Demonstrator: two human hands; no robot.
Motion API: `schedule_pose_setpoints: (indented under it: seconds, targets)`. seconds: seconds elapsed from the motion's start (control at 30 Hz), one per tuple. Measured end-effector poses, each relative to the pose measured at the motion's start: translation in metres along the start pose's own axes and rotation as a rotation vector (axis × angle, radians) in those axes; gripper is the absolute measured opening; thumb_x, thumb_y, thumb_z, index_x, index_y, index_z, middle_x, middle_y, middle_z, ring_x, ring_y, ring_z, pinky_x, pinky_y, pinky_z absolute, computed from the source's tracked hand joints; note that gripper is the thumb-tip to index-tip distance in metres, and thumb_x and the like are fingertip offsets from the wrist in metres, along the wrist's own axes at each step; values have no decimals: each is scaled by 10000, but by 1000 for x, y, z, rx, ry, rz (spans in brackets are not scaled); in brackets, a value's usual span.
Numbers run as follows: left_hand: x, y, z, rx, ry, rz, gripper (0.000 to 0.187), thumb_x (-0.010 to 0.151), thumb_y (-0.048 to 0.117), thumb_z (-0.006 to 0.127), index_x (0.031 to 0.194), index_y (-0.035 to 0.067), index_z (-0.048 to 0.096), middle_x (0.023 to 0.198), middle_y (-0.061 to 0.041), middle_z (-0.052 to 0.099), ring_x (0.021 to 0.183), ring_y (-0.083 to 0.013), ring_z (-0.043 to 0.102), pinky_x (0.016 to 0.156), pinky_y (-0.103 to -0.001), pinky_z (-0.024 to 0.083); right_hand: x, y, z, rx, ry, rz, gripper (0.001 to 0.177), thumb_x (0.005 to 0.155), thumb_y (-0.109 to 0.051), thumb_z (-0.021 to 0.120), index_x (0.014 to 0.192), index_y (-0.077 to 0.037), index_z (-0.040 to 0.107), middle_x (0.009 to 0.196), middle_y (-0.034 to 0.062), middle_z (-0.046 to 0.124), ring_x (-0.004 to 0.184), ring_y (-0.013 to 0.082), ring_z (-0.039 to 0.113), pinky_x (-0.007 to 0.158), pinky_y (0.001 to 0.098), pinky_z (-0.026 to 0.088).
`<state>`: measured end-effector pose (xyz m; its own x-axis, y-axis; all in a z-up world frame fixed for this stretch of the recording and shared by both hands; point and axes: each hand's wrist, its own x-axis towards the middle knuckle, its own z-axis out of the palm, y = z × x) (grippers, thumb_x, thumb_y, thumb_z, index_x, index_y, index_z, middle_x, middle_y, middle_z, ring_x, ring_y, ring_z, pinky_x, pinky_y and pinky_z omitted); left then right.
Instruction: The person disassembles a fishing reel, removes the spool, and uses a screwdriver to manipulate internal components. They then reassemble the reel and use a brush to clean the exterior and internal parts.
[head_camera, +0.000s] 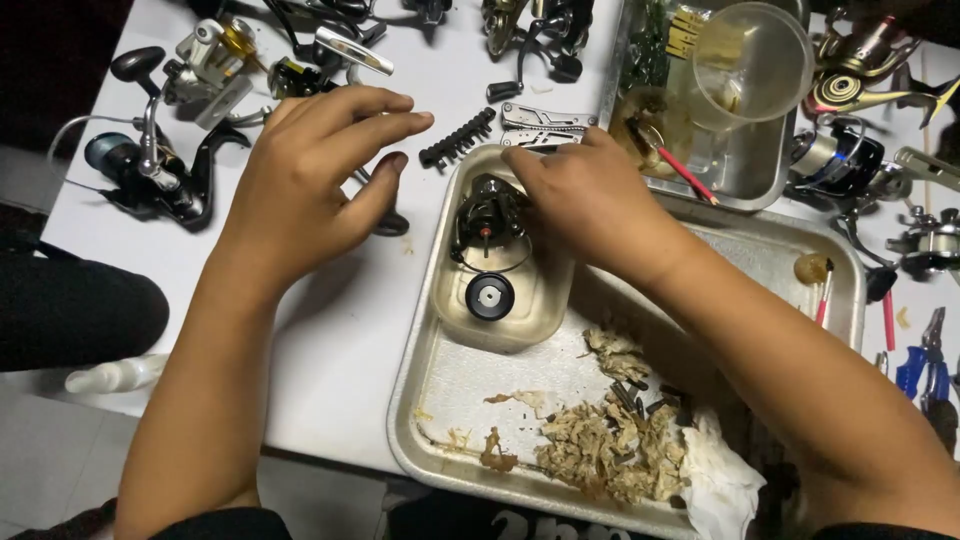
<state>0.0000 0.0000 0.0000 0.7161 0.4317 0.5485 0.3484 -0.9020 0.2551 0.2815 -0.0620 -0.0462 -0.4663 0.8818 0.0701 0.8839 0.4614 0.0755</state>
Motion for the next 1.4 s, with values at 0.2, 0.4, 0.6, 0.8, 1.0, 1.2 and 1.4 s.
schedule_pose_setpoints:
  seconds: [0.2,0.4,0.6,0.8,1.0,1.2,1.4]
  targets:
    - [-7,-3,4,-13,19,-10,352,951,-10,659,1288,67,724,1257,-131,692,1145,-312,662,895,-446,433,1,-5,9,10,35,13,452,816,-56,645,1262,-106,596,614,58,663,675,329,620,738,442,429]
    - [-1,3,4,-26,38,-9,346,958,-9,666,1292,62,722,1246,-122,702,1132,-304,670,891,-439,444,-9,3,7,97,138,-51,158,849,-209,823,867,-117,697,637,28,633,643,268,604,683,414,447]
    - [18,11,15,-109,69,-48,295,995,52,649,1282,85,705,1237,-101,702,1133,-296,660,925,-433,435,-15,8,-11,131,356,-94,289,867,-175,834,1124,-74,747,686,65,678,673,294,597,672,433,425]
    - [60,35,14,-463,-153,-308,581,1032,462,437,1496,114,470,1448,-132,597,1345,-286,551,1084,-452,410,-28,26,-47,-65,568,-111,226,933,-195,840,1112,-73,776,829,74,744,733,225,600,664,348,389]
    - [102,60,41,-715,-451,-273,850,920,683,319,1559,124,349,1596,-180,445,1440,-329,465,1119,-464,387,-75,53,-85,-360,693,-241,212,1044,-238,747,1165,-65,764,886,29,744,731,208,558,646,330,322]
    - [142,98,67,-668,-676,-243,995,731,576,740,1578,250,332,1652,-82,381,1484,-266,401,1143,-416,369,-126,67,-103,-444,613,-216,178,1068,-222,654,1200,-135,736,891,-37,698,721,187,553,742,337,367]
    - [161,115,120,-810,-575,18,970,667,409,880,1484,74,478,1519,-95,559,1386,-214,528,1146,-323,365,-156,78,-112,-319,560,-152,148,1022,-236,742,1144,-156,764,1044,7,785,864,230,594,781,367,378]
